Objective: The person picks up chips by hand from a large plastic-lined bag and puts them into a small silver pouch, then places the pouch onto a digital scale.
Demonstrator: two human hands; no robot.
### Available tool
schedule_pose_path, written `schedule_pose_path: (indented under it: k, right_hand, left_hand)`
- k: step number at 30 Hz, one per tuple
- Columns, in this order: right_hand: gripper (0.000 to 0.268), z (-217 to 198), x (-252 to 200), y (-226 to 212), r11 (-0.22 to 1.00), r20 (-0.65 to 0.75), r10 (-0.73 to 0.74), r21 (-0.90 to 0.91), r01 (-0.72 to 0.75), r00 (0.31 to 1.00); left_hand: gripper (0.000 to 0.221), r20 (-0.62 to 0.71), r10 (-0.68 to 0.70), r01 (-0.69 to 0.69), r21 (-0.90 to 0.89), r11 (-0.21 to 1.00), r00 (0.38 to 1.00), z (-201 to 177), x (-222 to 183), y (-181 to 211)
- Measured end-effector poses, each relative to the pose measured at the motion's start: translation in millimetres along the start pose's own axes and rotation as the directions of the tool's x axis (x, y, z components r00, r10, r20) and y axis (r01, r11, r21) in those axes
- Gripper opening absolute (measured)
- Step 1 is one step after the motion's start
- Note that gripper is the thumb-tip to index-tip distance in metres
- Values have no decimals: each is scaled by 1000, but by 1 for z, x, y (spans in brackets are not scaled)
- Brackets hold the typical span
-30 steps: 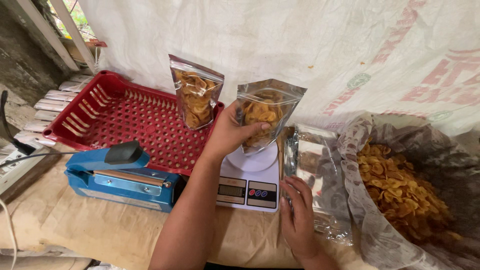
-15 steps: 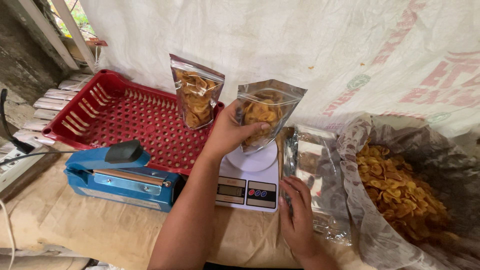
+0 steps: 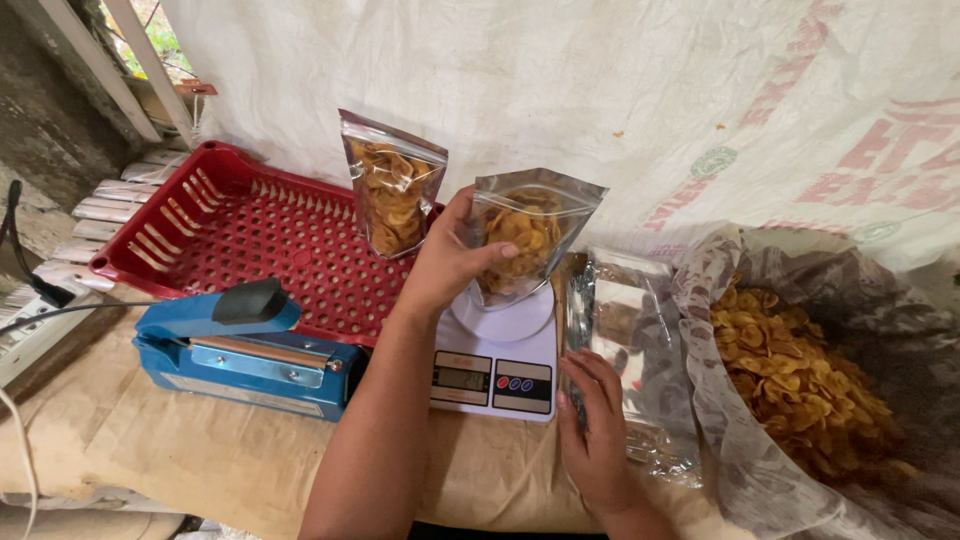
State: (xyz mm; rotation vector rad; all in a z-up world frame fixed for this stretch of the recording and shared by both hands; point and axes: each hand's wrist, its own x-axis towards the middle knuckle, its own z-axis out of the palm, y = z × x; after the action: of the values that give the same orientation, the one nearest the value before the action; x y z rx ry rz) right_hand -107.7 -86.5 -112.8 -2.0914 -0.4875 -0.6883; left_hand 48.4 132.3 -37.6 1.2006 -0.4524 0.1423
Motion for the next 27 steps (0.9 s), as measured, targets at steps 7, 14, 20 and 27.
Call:
schedule_pose_path:
  k: [7,14,20,27]
  right_hand:
    - [36,-2,-2,0,999,-18,11,49,-10,1000]
    - [43,-75,23,-1,833,-244,553,155,-530,797]
    - [39,-204,134,74,730,105,460,-611,-308,882]
    - [87,-203,124,184,631,476,747,-727,-270,463]
  left_hand:
    - [82,28,60,-55,-150,987,998,-5,0,-10]
    - [87,26,66,-64,-62,996,997,-9,-3,-14]
    - [90,-71,-21,31,150,988,997,-8,-3,-17]
    - [77,-29,21,-17,138,990,999,-8,-4,-15]
